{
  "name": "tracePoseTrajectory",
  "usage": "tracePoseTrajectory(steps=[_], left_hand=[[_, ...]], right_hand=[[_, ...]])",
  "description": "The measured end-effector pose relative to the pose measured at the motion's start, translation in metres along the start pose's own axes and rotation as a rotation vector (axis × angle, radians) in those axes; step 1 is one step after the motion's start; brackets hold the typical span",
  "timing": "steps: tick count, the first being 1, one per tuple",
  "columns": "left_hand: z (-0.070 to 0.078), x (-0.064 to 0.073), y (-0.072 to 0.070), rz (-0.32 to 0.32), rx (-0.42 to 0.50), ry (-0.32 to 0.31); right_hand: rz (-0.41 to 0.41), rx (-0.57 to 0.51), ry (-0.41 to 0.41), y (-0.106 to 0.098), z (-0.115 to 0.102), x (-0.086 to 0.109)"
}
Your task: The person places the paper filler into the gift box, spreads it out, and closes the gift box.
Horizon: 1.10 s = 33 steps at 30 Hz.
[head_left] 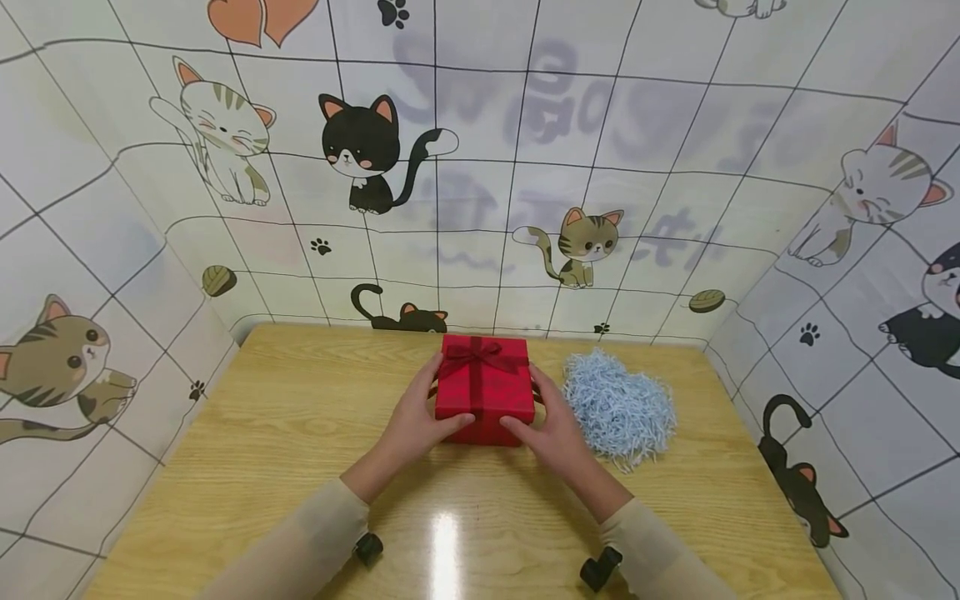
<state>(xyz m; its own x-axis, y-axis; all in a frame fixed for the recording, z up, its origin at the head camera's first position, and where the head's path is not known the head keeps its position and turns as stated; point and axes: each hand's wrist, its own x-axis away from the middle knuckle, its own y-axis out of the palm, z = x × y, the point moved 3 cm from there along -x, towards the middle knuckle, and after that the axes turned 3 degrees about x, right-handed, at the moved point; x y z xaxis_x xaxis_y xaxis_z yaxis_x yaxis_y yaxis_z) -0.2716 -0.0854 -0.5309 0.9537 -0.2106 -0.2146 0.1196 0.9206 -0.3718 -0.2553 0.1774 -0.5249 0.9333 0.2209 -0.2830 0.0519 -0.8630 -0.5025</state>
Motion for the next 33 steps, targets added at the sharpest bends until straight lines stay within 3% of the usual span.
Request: tracePoseTrajectory(steps=[5,13,23,33], left_hand=[[0.000,-0.002,-0.001,-0.008,0.026,0.026],[0.004,-0.001,-0.004,0.016,-0.062,0.006],[0.012,-0.004,-0.009,0.032,-0.069,0.050],[0.028,-0.004,-0.014,0.062,-0.029,0.105]], right_hand=[[0.008,0.002,0.001,0.000,-0.001,0.001],[0.014,0.026,-0.026,-0.003,-0.007,-0.002],[0.019,0.037,-0.013,-0.009,-0.019,-0.004],[0.038,0.068,-0.143,-0.019,-0.028,-0.007]])
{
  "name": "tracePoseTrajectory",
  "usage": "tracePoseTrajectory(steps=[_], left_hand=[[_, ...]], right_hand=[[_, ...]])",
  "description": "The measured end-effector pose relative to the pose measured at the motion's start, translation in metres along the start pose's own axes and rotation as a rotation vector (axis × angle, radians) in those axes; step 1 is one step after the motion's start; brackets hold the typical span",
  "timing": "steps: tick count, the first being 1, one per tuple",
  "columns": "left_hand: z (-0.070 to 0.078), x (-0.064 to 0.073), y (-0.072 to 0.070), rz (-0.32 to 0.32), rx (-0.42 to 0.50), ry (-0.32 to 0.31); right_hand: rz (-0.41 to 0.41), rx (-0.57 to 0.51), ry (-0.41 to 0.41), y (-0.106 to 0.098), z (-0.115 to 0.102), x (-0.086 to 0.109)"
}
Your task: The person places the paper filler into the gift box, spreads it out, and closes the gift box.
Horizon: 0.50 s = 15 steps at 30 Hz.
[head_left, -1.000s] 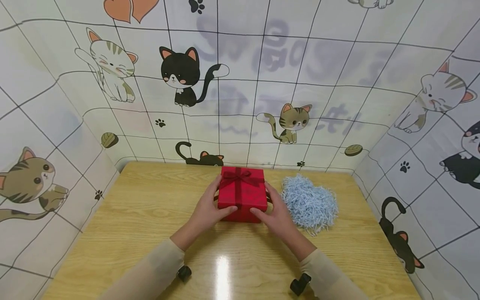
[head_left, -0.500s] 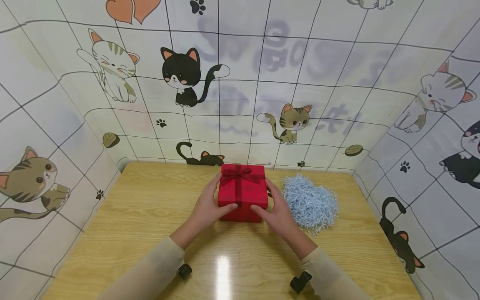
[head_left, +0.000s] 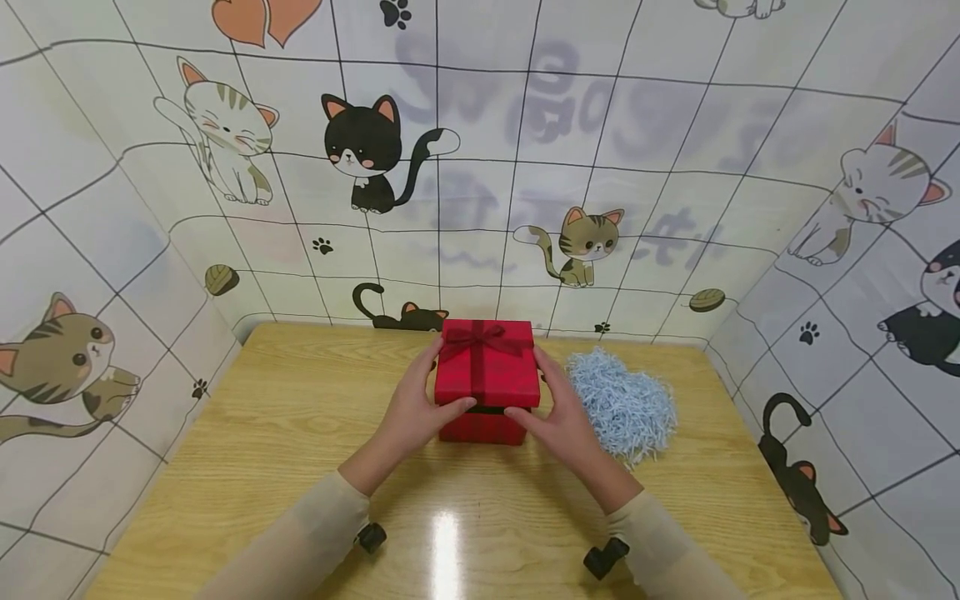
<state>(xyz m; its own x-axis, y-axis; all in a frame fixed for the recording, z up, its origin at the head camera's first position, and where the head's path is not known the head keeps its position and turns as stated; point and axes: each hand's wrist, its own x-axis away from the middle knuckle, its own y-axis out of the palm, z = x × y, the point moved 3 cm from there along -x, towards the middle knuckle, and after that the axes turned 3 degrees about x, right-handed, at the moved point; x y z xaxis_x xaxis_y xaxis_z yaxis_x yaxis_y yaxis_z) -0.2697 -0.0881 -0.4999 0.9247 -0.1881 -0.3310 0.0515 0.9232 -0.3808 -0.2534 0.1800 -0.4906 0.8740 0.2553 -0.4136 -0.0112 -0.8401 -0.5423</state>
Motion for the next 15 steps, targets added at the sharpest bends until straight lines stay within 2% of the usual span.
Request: tracePoseTrajectory(steps=[6,15], left_hand=[[0.0044,-0.0006,-0.0008,0.035,0.071,0.040],[0.0105,-0.0001,-0.0050,0.034,0.188,0.216]], right_hand=[[0.070,0.036,-0.063,-0.0059,-0.0013,0.0000],[0.130,-0.003,-0.079,-0.0088,-0.0019,-0.0010]])
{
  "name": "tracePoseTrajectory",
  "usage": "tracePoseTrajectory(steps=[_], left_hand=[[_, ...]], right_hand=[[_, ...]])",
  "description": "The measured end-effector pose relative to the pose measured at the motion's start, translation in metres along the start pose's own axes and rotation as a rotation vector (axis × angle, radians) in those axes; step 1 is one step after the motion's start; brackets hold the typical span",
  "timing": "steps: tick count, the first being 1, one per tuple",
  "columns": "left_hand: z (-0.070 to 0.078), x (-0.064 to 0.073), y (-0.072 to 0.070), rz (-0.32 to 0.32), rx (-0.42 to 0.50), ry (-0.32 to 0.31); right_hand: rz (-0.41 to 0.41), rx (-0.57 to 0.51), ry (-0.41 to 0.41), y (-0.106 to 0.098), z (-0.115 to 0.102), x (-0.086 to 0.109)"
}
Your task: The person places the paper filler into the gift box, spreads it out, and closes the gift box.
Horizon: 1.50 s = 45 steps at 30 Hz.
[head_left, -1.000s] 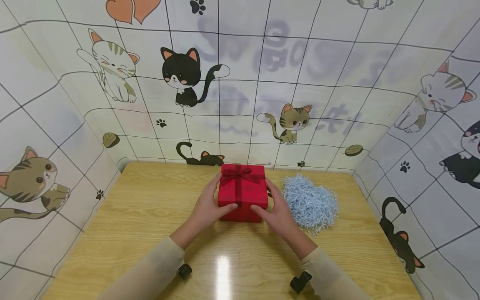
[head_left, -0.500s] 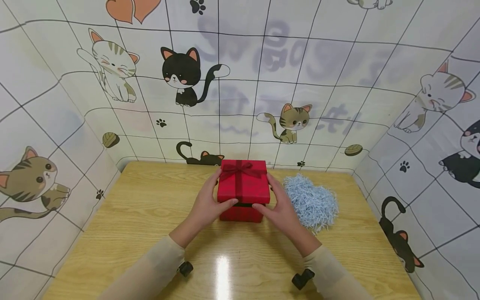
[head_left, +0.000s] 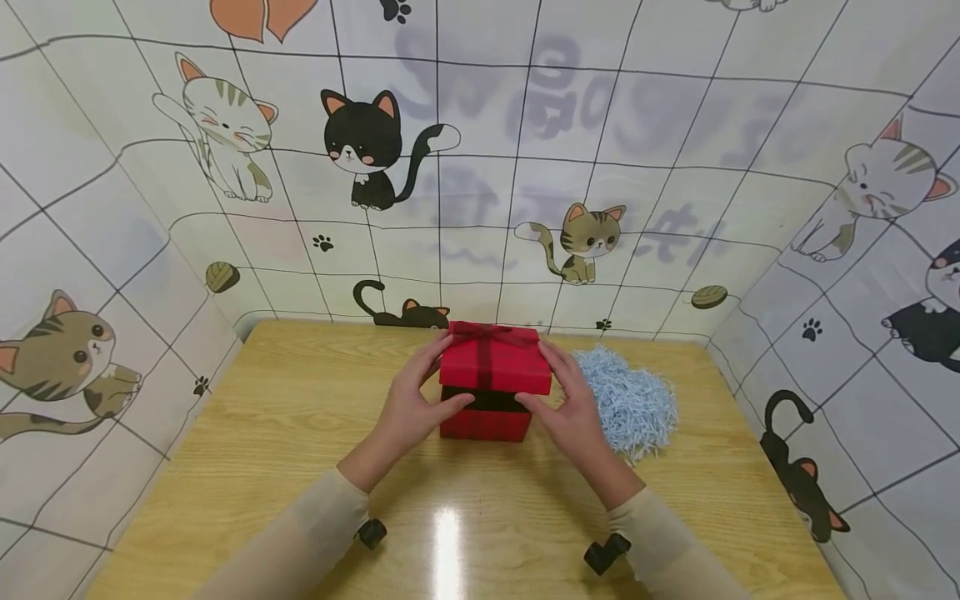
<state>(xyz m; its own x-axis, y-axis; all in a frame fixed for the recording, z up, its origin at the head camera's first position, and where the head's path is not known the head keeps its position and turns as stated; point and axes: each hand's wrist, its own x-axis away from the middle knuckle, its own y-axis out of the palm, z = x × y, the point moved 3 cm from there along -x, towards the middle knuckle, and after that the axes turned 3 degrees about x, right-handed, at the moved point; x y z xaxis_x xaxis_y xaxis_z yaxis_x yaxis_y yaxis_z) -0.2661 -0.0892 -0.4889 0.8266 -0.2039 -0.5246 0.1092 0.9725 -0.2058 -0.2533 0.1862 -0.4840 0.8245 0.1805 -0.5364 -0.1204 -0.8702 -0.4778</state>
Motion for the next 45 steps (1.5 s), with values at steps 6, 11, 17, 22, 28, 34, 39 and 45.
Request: tracePoseTrajectory(steps=[6,11,17,22,28,34,39,45], left_hand=[[0.004,-0.001,-0.002,0.038,0.042,0.052],[0.005,-0.001,-0.003,0.061,0.027,0.047],[0.008,-0.001,-0.004,0.071,0.025,0.023],[0.014,-0.002,-0.003,0.076,0.067,0.008],[0.018,-0.003,-0.004,0.084,0.099,0.042],[0.024,-0.005,-0.008,0.080,0.199,0.115],[0.027,-0.008,-0.015,0.067,0.251,0.159],[0.028,-0.009,-0.020,0.036,0.263,0.138]], right_hand=[[0.025,-0.171,0.018,0.002,-0.005,0.000],[0.078,-0.217,-0.002,0.000,-0.008,-0.001],[0.134,-0.213,-0.057,-0.008,-0.014,-0.002],[0.131,-0.237,-0.051,-0.010,-0.014,-0.002],[0.126,-0.269,-0.094,-0.011,-0.015,-0.002],[0.111,-0.324,-0.097,-0.019,-0.022,-0.006],[0.097,-0.326,-0.095,-0.024,-0.022,-0.007],[0.062,-0.362,-0.124,-0.029,-0.021,-0.009]])
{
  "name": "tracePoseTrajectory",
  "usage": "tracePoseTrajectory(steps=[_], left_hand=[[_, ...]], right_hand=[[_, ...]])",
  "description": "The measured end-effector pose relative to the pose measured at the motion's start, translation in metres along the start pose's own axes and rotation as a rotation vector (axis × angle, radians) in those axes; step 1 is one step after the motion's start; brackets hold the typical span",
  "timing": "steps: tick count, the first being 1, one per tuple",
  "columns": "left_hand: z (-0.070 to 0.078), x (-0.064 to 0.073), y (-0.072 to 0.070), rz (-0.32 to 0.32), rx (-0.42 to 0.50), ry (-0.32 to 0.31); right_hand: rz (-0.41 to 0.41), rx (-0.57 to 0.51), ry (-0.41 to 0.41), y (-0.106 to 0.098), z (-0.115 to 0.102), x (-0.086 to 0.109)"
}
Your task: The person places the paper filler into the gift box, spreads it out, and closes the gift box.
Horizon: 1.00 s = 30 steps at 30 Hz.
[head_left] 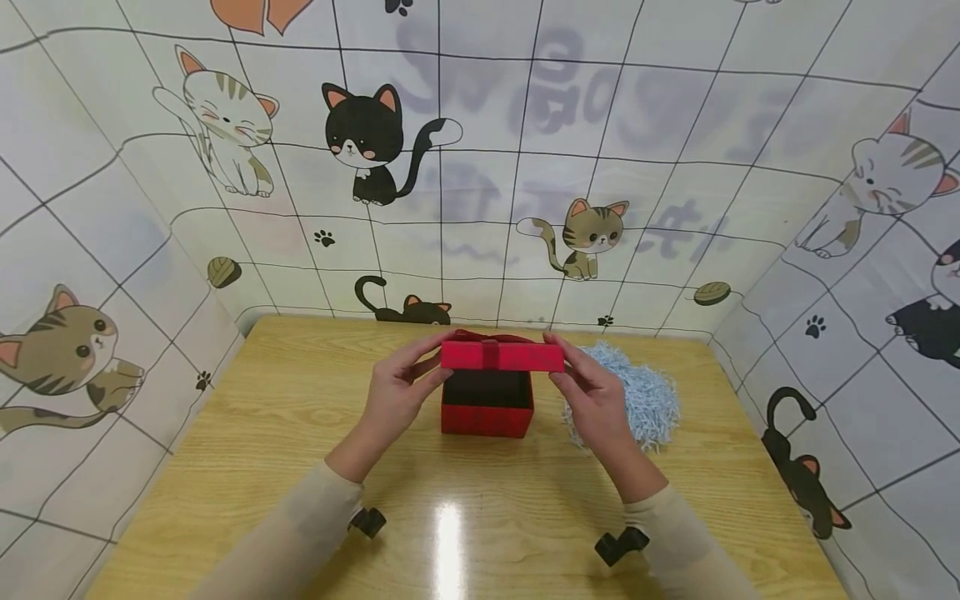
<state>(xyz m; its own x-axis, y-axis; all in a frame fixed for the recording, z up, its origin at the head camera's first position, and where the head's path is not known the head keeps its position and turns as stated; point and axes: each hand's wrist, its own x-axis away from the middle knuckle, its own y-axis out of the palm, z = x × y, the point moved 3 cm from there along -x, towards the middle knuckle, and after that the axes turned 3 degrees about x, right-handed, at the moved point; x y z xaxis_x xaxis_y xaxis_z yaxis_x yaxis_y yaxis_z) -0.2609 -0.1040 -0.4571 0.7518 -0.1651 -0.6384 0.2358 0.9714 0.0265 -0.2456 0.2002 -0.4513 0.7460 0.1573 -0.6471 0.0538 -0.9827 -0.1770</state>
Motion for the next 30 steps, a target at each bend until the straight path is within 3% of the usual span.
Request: tracePoseTrajectory(steps=[12,20,25,30], left_hand=[[0.0002,-0.0009,-0.0058,0.023,0.031,-0.143],[-0.0001,-0.0039,-0.0090,0.107,-0.069,-0.273],[-0.0011,-0.0053,-0.0084,0.130,-0.082,-0.264],[-0.0036,-0.0044,-0.0050,0.085,-0.022,-0.224]], right_hand=[[-0.055,0.040,0.126,-0.0069,-0.0003,-0.0012],[-0.045,0.068,0.156,-0.0085,-0.0029,-0.0008],[-0.012,0.094,0.181,-0.0078,-0.0026,-0.0015],[0.044,0.127,0.212,-0.0064,-0.0033,-0.0031]])
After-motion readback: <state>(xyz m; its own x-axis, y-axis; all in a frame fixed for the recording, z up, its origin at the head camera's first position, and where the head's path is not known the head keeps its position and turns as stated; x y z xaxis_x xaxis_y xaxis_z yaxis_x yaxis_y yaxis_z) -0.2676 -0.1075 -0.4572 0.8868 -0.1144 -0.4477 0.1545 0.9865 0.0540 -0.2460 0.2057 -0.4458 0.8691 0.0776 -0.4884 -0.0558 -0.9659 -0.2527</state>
